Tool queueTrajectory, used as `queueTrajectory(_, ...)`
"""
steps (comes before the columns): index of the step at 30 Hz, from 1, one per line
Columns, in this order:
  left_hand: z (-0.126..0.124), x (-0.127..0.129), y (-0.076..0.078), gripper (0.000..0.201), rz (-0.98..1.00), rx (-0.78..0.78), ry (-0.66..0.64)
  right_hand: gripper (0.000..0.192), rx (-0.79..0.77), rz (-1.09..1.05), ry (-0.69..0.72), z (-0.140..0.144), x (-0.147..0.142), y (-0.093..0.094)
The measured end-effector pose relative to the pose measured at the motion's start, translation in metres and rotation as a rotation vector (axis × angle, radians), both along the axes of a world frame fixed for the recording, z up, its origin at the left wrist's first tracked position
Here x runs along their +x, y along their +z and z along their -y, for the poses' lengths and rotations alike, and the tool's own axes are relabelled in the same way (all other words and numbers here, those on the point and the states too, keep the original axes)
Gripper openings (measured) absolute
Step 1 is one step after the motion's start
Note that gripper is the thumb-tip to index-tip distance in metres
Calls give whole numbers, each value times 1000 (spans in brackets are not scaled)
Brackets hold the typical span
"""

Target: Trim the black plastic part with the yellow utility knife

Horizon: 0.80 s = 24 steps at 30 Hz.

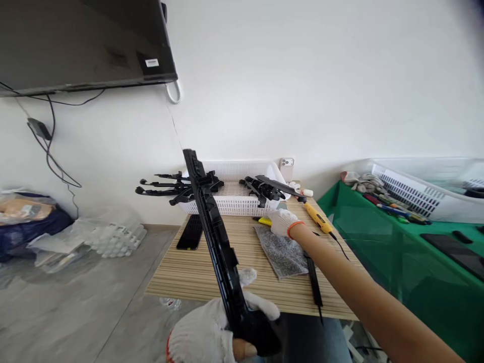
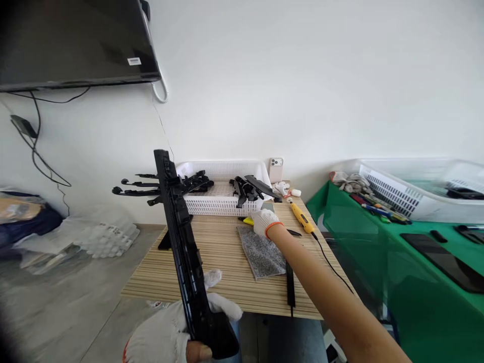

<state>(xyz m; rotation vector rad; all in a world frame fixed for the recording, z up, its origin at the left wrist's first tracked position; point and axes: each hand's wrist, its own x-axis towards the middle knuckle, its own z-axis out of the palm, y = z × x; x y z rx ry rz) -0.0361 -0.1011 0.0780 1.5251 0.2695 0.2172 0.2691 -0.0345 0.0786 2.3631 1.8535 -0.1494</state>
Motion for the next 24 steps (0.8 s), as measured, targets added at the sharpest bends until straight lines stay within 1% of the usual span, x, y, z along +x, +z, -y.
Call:
queueTrajectory(1,-3,-2,1,47,-39,22,-18,42,8,14,7,0,0,1)
queueTrajectory(2,-6,-3,1,48,-51,8,-37,39,26,27,16,1,-2,3)
queueTrajectory(4,-10,-3,-3,51,-47,-76,-86,34,80,51,43,4,-7,7)
queueTrajectory(6,-11,-2,-9,47,-21,-130,-103,33,134,67,63,7,-14,14)
queueTrajectory(8,-10,1,-14,45,39,-170,-51,34,168,73,64,13,-18,22)
queueTrajectory(11,-10,3,-16,47,92,-201,89,37,192,69,55,34,-18,35)
queueTrajectory(13,-12,1,-14,44,43,-125,128,40,215,-7,96,58,-15,39)
queueTrajectory(14,-14,-1,-15,43,8,-70,125,41,260,-132,152,73,-14,38)
queueTrajectory(15,-16,-3,-16,43,-18,-31,114,41,315,-321,184,88,-13,34)
queueTrajectory(16,-19,-4,-19,44,-25,-24,104,41,384,-543,202,103,-14,27)
queueTrajectory(17,-21,-6,-23,47,-25,-55,90,44,446,-765,186,117,-16,17)
queueTrajectory(18,-23,-6,-28,49,-14,-120,82,49,514,-969,89,130,-19,4)
queueTrajectory(19,-24,-6,-33,51,4,-200,85,53,574,-1119,-30,141,-23,-12)
queueTrajectory(20,-24,-4,-37,49,8,-270,89,57,597,-1208,-129,151,-27,-28)
queueTrajectory(21,-24,-2,-41,45,42,-316,105,62,585,-1238,-213,158,-31,-44)
queueTrajectory(23,-21,3,-43,41,136,-370,130,63,601,-1167,-362,167,-37,-70)
queueTrajectory(24,-20,5,-43,43,191,-376,140,62,605,-1108,-385,170,-37,-79)
